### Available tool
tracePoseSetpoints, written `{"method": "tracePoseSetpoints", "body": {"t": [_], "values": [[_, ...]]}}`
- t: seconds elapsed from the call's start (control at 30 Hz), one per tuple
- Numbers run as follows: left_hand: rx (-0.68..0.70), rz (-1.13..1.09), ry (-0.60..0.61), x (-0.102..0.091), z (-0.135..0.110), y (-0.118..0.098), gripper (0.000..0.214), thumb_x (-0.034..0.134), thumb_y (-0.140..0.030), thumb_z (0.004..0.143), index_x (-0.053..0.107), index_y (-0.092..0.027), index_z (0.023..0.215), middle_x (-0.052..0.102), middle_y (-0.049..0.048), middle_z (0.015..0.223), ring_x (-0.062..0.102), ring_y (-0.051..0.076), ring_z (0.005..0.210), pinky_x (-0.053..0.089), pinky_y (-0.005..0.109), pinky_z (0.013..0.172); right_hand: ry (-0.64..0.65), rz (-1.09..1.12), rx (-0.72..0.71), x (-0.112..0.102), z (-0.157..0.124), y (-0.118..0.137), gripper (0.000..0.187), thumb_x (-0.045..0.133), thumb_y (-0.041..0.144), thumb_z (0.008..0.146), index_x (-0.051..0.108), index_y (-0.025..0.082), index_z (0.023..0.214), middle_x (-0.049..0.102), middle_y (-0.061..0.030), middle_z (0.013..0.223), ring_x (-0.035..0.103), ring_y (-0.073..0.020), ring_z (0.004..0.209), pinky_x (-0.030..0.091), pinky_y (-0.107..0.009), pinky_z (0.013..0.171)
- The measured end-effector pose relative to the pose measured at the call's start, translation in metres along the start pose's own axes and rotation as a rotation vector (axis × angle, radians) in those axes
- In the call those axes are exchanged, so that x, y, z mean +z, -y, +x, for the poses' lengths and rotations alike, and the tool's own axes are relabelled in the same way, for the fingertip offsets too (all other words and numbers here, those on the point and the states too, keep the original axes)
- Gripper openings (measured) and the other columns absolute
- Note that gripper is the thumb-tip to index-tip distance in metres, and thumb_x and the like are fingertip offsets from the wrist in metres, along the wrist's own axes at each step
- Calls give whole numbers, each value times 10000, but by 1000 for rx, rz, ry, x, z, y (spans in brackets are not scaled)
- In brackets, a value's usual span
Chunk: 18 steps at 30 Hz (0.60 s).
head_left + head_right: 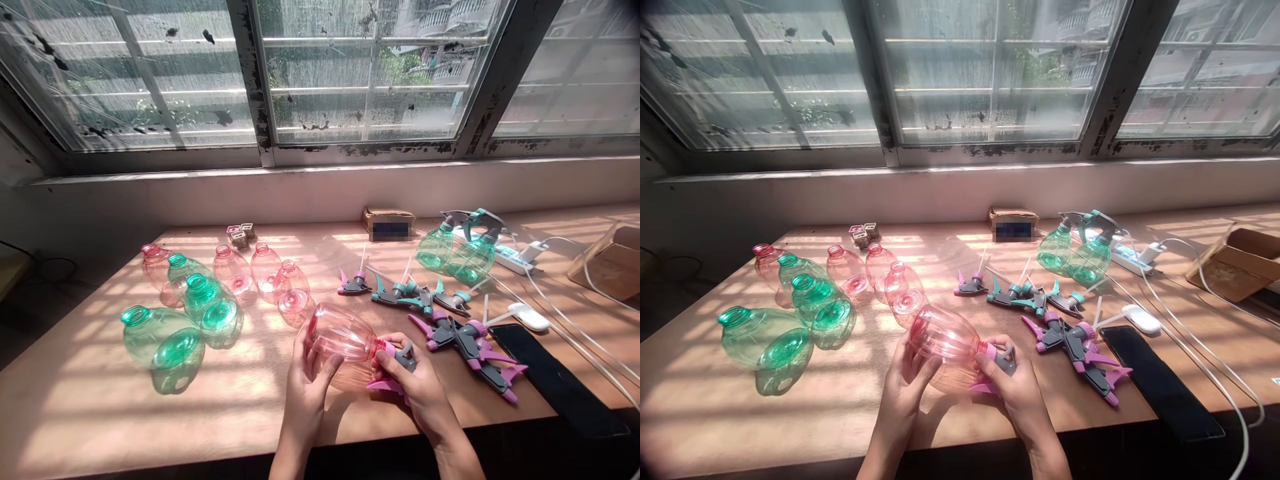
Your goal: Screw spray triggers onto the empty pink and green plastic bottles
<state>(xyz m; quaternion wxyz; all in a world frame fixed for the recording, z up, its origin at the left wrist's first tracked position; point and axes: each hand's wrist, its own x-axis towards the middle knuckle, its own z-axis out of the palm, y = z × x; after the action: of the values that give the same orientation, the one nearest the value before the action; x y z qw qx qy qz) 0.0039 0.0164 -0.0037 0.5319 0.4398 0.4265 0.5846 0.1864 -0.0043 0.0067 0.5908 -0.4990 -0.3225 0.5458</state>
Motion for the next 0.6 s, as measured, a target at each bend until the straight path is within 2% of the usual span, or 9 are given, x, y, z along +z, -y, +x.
{"method": "tracePoseSetpoints", "body": {"t": [0.13,0.27,0.37,0.47,0.6], "values": [[17,26,61,-1,-1,2,720,793,-368,902,478,-327,1549,436,95,1699,422,331,1557,390,448,1256,-13,55,14,0,-1,2,449,950,532,708,740,215,947,719,-7,697,656,-179,613,605,-280,575],[30,20,51,2,-4,2,841,874,-339,827,451,-331,1554,432,75,1703,362,314,1590,355,421,1284,-3,47,2,1,-1,1,447,952,540,701,749,213,928,721,-12,691,652,-175,610,602,-272,574],[15,-9,2,3,-5,2,822,882,-391,816,470,-306,1522,509,97,1639,434,335,1547,388,443,1263,11,19,-11,2,-1,0,450,955,538,697,748,210,926,715,-5,688,655,-176,613,617,-288,592],[11,16,-32,2,-5,0,725,848,-451,842,512,-265,1457,642,119,1475,560,354,1441,420,478,1231,32,10,-16,3,-1,0,447,960,526,696,746,208,926,709,-3,694,639,-173,611,616,-286,562],[0,21,2,-1,-2,1,723,846,-429,846,520,-280,1475,635,115,1486,558,360,1441,443,479,1209,28,11,-13,2,-1,2,428,941,521,733,744,204,943,736,-20,704,650,-173,627,606,-265,556]]}}
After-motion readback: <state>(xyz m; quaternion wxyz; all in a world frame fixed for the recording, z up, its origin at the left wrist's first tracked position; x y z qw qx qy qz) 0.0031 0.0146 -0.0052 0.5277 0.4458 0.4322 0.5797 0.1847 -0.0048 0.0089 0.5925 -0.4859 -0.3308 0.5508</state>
